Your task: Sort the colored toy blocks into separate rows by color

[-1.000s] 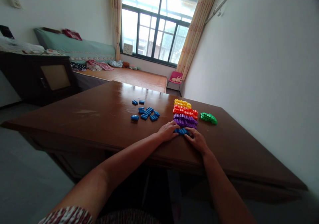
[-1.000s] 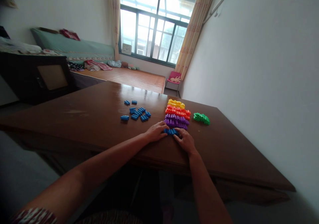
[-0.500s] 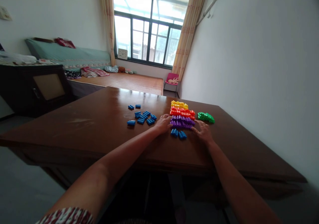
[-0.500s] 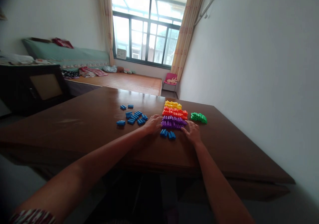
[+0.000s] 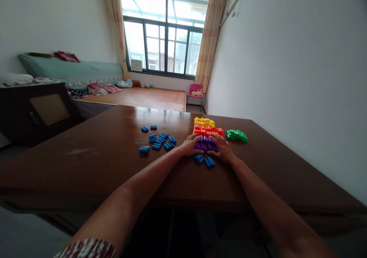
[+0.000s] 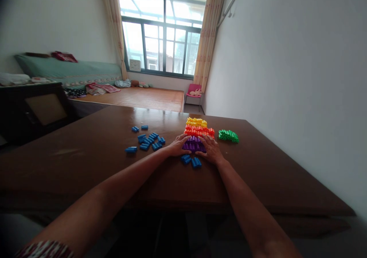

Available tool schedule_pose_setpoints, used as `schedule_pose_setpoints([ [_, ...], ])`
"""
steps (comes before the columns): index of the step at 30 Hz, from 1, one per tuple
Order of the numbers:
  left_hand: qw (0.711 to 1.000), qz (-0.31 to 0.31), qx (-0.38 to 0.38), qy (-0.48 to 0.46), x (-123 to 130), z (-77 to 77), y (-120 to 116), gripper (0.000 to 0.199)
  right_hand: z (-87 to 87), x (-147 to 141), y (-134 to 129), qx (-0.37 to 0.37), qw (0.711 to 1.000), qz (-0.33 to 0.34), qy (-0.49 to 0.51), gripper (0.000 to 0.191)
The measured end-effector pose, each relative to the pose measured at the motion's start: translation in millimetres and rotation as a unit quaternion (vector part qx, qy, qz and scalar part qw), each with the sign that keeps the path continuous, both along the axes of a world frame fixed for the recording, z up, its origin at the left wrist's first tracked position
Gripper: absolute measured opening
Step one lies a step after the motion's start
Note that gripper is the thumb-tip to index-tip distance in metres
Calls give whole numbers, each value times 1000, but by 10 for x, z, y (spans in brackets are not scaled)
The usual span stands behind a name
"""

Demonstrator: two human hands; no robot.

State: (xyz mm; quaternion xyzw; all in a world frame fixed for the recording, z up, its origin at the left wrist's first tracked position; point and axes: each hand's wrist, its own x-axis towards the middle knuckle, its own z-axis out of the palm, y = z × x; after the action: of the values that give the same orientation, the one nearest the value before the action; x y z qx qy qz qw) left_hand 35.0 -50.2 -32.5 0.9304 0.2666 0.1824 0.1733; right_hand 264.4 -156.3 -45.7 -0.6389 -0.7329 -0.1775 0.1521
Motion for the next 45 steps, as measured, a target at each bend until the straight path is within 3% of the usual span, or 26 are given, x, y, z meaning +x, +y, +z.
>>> schedule_pose_setpoints([
  [7, 999, 25, 30, 26, 87, 4, -43, 102, 60, -38, 107, -27, 999, 19, -22, 78],
  [33, 999, 7, 29, 40, 329, 26, 357, 106, 44, 214, 449, -29, 998, 44, 38, 85],
  [37, 999, 9, 27, 39, 328, 44, 345, 104, 66, 185, 436, -30, 998, 39, 42, 86],
  [40, 999, 8, 43, 30, 240, 133, 294, 104, 183, 121, 325, -15, 998, 31, 54, 86],
  [42, 998, 16, 56, 17, 122, 234, 230, 95, 298, 73, 186, 12, 996, 18, 84, 83],
  [45, 999, -3, 27, 24, -105, 388, 63, 58, 431, -9, -106, -6, 983, 27, 180, 62],
])
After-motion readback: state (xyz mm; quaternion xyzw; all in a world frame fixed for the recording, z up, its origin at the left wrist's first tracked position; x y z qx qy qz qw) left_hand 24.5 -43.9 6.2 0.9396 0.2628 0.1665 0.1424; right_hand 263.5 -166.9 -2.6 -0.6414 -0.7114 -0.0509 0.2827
